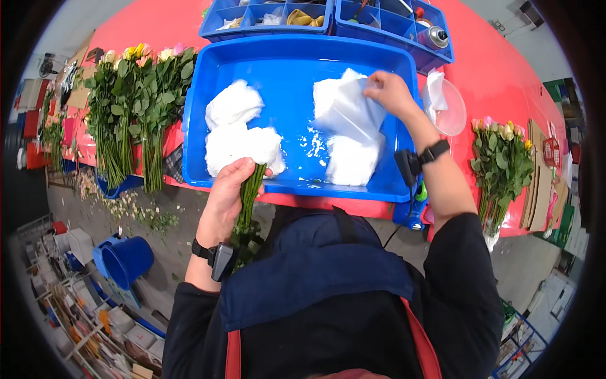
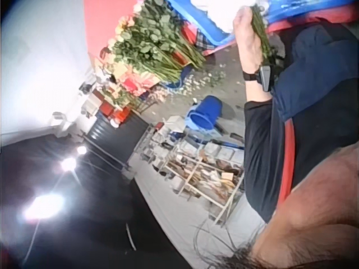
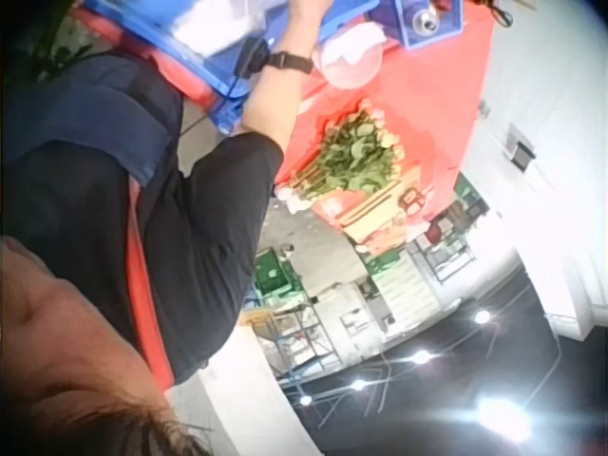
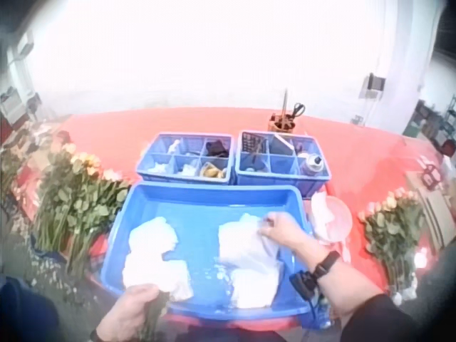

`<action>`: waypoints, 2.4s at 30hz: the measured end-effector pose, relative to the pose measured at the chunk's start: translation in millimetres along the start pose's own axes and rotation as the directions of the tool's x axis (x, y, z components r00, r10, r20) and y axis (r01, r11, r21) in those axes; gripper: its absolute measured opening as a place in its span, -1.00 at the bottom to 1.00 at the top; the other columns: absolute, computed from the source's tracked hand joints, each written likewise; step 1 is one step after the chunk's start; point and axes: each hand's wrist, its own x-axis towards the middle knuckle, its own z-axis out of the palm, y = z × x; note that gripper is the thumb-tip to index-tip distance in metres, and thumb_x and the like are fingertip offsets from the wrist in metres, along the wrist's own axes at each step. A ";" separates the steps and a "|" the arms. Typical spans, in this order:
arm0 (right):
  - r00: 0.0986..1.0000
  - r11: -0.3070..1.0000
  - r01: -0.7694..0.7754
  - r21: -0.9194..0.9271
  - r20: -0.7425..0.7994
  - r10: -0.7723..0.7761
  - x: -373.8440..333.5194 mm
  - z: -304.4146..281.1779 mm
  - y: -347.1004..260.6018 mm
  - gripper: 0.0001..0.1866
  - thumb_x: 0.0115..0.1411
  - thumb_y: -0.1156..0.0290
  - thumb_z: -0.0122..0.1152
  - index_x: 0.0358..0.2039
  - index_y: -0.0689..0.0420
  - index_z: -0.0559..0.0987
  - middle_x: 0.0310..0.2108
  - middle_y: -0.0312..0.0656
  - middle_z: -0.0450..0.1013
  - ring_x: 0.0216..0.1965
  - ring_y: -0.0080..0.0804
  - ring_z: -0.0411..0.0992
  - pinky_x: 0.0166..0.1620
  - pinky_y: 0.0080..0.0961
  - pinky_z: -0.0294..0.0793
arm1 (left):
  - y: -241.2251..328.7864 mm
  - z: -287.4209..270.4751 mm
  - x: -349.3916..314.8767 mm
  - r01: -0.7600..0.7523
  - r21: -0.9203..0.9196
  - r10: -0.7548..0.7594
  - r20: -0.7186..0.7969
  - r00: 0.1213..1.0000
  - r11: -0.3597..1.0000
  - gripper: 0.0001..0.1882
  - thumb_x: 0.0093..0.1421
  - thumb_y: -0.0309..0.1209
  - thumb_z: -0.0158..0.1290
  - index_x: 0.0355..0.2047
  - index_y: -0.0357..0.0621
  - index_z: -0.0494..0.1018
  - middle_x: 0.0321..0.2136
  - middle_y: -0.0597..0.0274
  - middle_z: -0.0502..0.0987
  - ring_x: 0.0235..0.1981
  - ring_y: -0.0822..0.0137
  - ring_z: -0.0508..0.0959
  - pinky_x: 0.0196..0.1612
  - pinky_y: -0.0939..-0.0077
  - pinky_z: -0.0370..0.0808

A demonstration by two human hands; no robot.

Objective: Wrapping flower stems with wet absorbent towels and plastic sleeves to maintain hydration.

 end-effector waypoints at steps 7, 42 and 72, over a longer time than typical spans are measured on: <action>0.894 0.830 0.250 -0.498 -0.212 -0.396 -13.7 26.2 -30.1 -0.42 -0.18 0.06 0.45 -0.20 0.11 0.47 -0.19 -0.11 0.39 -0.12 -0.15 0.34 -0.14 -0.23 0.32 | -12.4 19.9 -4.7 -0.025 -0.010 0.025 -0.044 0.999 1.000 -0.74 0.31 -0.25 -0.03 -0.26 -0.22 0.47 -0.37 0.11 0.59 -0.61 0.40 0.52 -0.53 0.56 0.47; 0.941 0.757 0.308 -0.577 0.066 -0.332 -84.7 44.1 -28.0 -0.62 0.04 0.41 0.19 -0.10 0.24 0.46 -0.32 -0.04 0.43 -0.26 -0.10 0.45 -0.23 -0.26 0.44 | -30.9 74.2 -25.5 -0.013 0.091 0.016 -0.034 0.999 0.996 -0.68 0.27 -0.22 0.04 -0.20 -0.28 0.50 -0.41 0.15 0.59 -0.61 0.44 0.51 -0.52 0.60 0.44; 0.928 0.998 -0.068 0.005 -0.366 0.065 -136.3 -57.6 -58.1 -0.78 0.12 0.40 0.10 -0.32 0.24 0.62 -0.42 -0.03 0.57 -0.36 -0.24 0.55 -0.25 -0.41 0.49 | -12.1 17.7 -44.8 -0.059 0.107 0.043 0.140 0.989 0.992 -0.68 0.28 -0.23 0.02 -0.18 -0.29 0.48 -0.48 0.25 0.54 -0.65 0.47 0.49 -0.57 0.64 0.42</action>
